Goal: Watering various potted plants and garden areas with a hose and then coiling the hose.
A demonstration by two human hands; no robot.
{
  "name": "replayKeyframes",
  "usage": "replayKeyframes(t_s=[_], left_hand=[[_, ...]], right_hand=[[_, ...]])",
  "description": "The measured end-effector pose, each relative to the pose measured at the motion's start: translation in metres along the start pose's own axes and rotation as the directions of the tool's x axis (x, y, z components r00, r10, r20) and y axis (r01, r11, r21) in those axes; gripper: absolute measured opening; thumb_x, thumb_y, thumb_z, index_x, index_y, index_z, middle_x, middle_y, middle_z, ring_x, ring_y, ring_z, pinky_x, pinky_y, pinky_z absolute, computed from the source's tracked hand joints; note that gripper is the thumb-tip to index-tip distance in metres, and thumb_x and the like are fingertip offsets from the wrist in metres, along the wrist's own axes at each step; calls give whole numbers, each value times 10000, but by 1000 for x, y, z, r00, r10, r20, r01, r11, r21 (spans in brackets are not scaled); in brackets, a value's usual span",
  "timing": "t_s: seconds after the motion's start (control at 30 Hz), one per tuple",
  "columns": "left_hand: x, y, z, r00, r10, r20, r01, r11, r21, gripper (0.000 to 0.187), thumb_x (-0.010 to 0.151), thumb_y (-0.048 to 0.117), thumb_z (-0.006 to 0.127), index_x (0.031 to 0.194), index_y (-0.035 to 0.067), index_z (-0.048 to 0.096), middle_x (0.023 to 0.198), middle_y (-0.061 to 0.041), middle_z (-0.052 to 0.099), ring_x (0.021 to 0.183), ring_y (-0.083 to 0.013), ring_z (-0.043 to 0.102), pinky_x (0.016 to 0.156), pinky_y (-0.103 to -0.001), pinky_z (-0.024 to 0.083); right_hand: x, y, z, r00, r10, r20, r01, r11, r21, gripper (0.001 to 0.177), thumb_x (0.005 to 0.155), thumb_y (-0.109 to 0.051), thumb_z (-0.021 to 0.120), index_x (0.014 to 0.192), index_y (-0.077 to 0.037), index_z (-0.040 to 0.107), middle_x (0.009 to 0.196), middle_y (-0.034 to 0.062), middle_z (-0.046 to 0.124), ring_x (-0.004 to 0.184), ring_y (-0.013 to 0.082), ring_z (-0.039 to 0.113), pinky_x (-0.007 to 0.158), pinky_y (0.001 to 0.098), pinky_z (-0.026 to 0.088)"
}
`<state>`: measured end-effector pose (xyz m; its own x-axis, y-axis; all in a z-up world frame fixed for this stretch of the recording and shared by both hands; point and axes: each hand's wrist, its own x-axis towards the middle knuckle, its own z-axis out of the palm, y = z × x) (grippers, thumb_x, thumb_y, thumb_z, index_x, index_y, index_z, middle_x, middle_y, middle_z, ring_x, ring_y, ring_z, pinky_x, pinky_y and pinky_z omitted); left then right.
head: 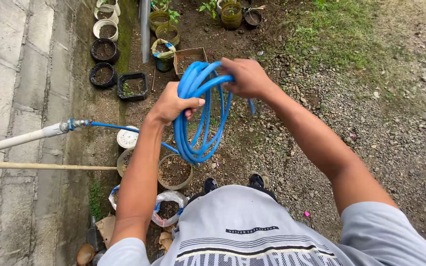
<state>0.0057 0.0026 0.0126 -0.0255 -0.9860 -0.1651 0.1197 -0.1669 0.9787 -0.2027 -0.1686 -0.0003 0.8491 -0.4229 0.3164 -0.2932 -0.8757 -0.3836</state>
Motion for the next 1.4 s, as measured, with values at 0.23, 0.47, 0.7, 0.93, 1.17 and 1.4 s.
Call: replayKeyframes(t_s=[0.23,0.47,0.7,0.93,1.17,1.4], left_hand=[[-39,63,-8,997,70,28,-72,991,108,191,811,54,812,868,-2,638,649,-45,613,469,-80,542,426,-251,431],[-56,58,-40,995,73,-65,-66,991,114,204,781,67,814,838,15,625,638,-30,591,451,-88,541,419,-261,456],[-40,15,-27,974,115,-195,-72,974,216,218,771,85,840,786,47,626,632,-1,608,469,-78,562,435,-251,470],[-25,-36,-47,934,222,-279,-167,963,210,261,806,95,868,756,56,614,623,-6,618,497,-76,585,454,-244,468],[-4,-44,-43,874,289,-391,-310,951,9,245,851,107,847,800,80,609,647,15,605,504,-69,566,458,-252,473],[-10,44,-50,772,515,-373,-556,831,-2,247,960,113,786,806,74,597,596,-11,551,479,-89,523,481,-298,483]], right_hand=[[-109,127,116,752,655,70,-643,707,293,461,809,-507,848,868,-91,659,774,57,674,722,178,647,682,382,526],[-95,147,137,589,808,-18,-611,460,645,449,970,-480,689,771,-89,594,691,7,567,631,124,550,569,320,464],[11,80,98,548,782,-297,-339,532,776,464,1039,-466,683,1084,-118,380,794,-48,494,622,66,507,482,273,456],[37,21,116,540,840,44,-192,72,979,421,999,-443,619,1075,-127,352,701,3,466,502,115,456,431,297,429],[31,17,86,657,754,19,55,-73,996,366,996,-295,638,1131,-144,333,780,5,538,626,136,565,545,333,506],[-6,86,133,492,833,-253,-453,494,742,320,1045,-435,596,1016,-116,591,803,32,650,669,101,693,558,295,522]])
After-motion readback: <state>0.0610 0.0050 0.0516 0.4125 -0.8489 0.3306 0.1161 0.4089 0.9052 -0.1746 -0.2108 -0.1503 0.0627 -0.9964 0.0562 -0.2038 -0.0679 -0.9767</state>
